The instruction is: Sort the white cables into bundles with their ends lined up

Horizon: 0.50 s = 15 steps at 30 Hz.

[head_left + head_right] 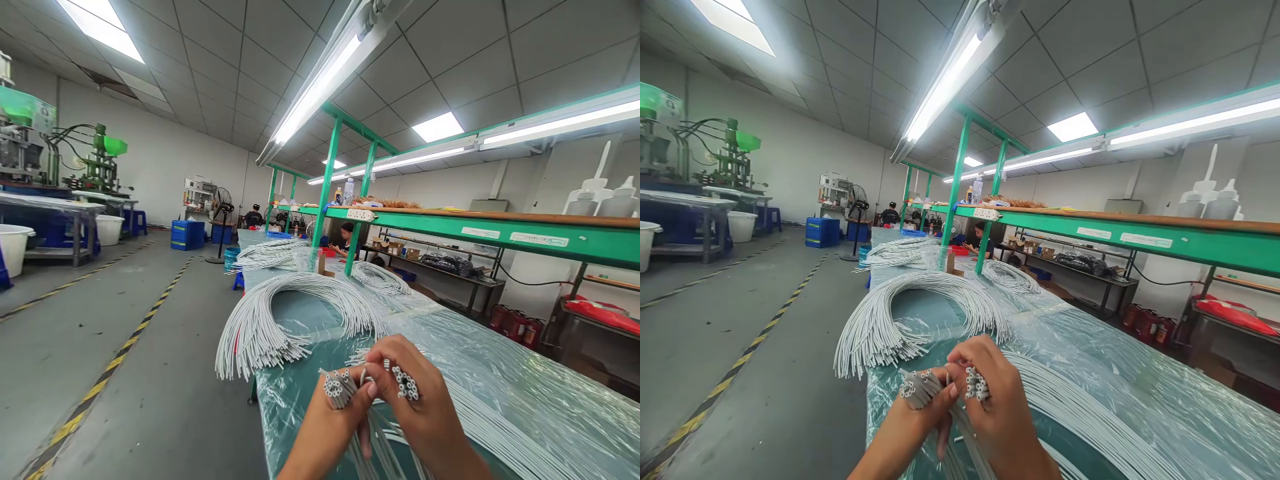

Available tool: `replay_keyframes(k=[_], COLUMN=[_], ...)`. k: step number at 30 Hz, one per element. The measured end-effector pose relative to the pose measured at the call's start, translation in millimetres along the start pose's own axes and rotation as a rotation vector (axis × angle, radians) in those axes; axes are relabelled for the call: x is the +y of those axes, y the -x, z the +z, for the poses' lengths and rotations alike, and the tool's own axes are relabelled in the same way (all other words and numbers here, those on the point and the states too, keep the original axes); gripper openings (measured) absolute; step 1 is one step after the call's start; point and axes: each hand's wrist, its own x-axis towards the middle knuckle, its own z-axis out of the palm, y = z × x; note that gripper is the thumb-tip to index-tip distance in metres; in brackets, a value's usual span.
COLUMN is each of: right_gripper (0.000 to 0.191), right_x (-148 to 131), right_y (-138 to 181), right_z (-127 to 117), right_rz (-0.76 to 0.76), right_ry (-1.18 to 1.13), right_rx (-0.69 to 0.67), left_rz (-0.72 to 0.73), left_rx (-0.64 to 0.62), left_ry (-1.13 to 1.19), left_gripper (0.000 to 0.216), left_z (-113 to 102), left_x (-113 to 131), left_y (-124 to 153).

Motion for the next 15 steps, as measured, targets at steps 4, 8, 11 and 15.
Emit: replay_keyframes(k=[4, 8, 11, 15], right_gripper=[0.011, 0.023, 0.025, 0.026], right_x=[3.6, 6.3, 5.2, 2.0], right_y=[5.7, 8.4, 6.7, 3.3], right_z=[0.5, 2.8, 2.1, -1.9], right_rz=[0.169, 0.298, 0.265, 0.145], right_ry=[-0.179, -0.25, -0.147, -0.09], right_rx=[-0.015, 0.084, 0.066, -0.036], left_rz=[-0.041, -0.05, -0.047, -0.038], left_rx=[0.024, 0.052, 0.056, 0.04], left_ry=[0.036, 0.099, 0.132, 0.118], left_gripper=[0.038, 0.053, 0.061, 0.068], left_z=[-1.5, 0.9, 1.1, -0.5], left_x=[-0.9, -2.9, -4.2, -4.2], left_y=[4.6, 6.7, 5.8, 5.5])
